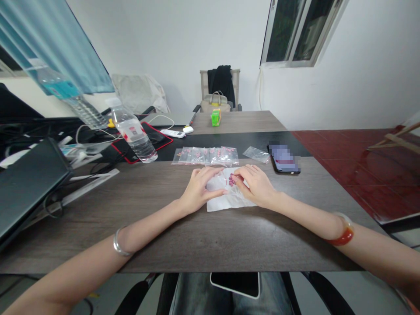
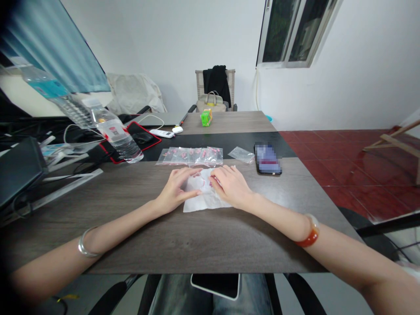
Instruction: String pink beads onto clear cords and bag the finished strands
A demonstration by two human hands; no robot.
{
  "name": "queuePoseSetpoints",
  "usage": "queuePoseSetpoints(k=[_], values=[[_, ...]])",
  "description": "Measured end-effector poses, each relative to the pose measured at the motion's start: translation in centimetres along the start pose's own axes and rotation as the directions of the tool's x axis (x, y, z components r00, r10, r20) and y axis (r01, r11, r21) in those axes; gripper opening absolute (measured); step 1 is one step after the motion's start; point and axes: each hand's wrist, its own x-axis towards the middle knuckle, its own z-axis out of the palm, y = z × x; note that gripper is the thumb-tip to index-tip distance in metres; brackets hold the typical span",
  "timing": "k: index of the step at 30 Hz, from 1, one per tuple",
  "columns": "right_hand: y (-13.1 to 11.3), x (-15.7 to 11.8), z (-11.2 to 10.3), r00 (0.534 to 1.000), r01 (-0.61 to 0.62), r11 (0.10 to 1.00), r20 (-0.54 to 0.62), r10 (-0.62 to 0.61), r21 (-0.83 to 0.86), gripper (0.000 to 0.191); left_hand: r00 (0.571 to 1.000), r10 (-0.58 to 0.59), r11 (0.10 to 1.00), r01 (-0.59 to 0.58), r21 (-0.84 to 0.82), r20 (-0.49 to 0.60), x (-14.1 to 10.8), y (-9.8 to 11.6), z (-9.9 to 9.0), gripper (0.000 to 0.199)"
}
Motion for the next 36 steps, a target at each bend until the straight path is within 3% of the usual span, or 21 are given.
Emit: queuePoseSetpoints(k=[5, 13, 16, 20, 29, 36], values=[[-0.5, 0.0, 0.2, 0.996, 0.061, 0.977, -0.071, -0.047, 0.207, 0.023, 1.0, 0.02, 1.0, -0.02, -0.008, 0.024, -0.1, 0.2, 0.1, 0.066], [-0.6, -0.1, 0.5, 0.994, 0.099, 0.953, -0.064, -0.084, 0.287, 0.02, 0.999, 0.046, 0.998, -0.046, -0.033, -0.001, -0.1, 0.2, 0.1, 0.066], [-0.4, -0.1, 0.5, 0.992, 0.058, 0.946, -0.122, -0.019, 0.32, 0.019, 1.0, 0.029, 0.999, -0.029, -0.041, 0.001, -0.1, 0.2, 0.0, 0.065], [0.3, 0.0, 0.7, 0.975, -0.096, 0.943, -0.16, 0.153, 0.318, 0.018, 0.999, 0.031, 0.998, -0.032, -0.046, -0.018, -0.2, 0.2, 0.0, 0.064], [2.0, -0.4, 1.7, 0.985, -0.173, 0.96, 0.066, 0.162, 0.222, 0.008, 0.998, 0.01, 0.999, -0.013, -0.043, -0.057, -0.1, 0.4, -0.2, 0.063], [1.7, -0.5, 1.6, 0.985, -0.134, 0.976, 0.133, 0.113, 0.169, 0.011, 0.999, 0.002, 0.999, -0.005, -0.05, -0.053, -0.1, 0.6, -0.3, 0.061]])
